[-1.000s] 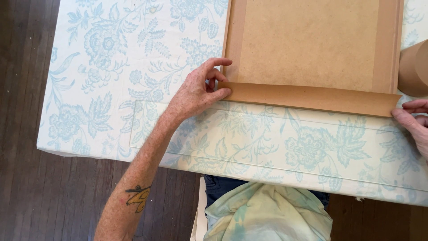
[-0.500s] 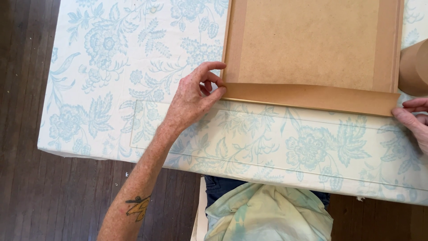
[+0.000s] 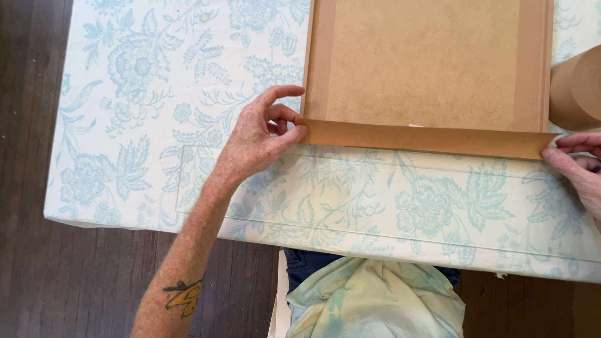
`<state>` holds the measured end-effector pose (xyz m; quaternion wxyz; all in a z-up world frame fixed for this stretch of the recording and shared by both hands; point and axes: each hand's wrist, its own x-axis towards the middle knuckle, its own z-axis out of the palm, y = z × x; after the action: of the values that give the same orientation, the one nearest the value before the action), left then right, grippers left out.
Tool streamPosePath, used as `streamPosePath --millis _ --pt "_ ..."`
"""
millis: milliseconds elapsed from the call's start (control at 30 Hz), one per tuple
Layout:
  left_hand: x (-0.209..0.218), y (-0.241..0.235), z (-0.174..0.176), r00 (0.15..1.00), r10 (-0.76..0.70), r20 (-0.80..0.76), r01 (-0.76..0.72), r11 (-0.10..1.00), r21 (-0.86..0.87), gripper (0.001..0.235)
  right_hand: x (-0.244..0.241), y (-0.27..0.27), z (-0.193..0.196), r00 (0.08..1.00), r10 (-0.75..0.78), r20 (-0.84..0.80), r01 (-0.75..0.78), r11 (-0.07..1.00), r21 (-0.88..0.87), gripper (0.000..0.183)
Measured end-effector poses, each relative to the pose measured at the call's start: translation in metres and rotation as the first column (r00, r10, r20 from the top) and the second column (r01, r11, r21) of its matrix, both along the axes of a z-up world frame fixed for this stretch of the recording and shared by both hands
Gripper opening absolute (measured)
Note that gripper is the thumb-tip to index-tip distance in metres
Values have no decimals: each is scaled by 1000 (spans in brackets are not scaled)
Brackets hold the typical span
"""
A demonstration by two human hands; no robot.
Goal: Taping the back edges of a picture frame using brown paper tape, adhesive, and a brush to seal the assembly.
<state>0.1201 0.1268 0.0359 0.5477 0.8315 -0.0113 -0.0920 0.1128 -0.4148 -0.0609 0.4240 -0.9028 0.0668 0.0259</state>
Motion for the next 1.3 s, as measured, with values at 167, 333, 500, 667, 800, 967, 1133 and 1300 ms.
streamPosePath --millis 167,333,500,667,800,967,1133,1300 --pt "4 0 -11 1000 1 -18 0 998 62 48 -4 12 11 999 16 51 -17 999 30 24" --pt "4 0 -12 1000 -13 7 13 998 59 48 -5 21 19 999 -20 42 18 998 54 24" --pt "3 0 -4 1000 -10 3 10 1000 26 46 -5 26 23 995 -41 88 39 999 25 23" --pt "1 -2 12 998 8 -68 -14 996 -88 52 -11 69 75 996 -65 65 60 996 73 19" --pt "-2 -7 24 997 20 -73 -26 997 -77 53 -10 59 65 994 -39 107 30 997 78 20" --pt "-4 -10 32 993 77 -84 -78 997 -6 53 -10 63 70 995 -37 93 28 995 98 17" --pt "-2 -9 23 992 75 -97 -77 997 -17 53 -9 62 70 995 -47 83 37 993 109 17" --pt "6 -7 -3 993 75 -94 -78 997 -24 53 -11 56 69 996 -51 75 42 992 116 17"
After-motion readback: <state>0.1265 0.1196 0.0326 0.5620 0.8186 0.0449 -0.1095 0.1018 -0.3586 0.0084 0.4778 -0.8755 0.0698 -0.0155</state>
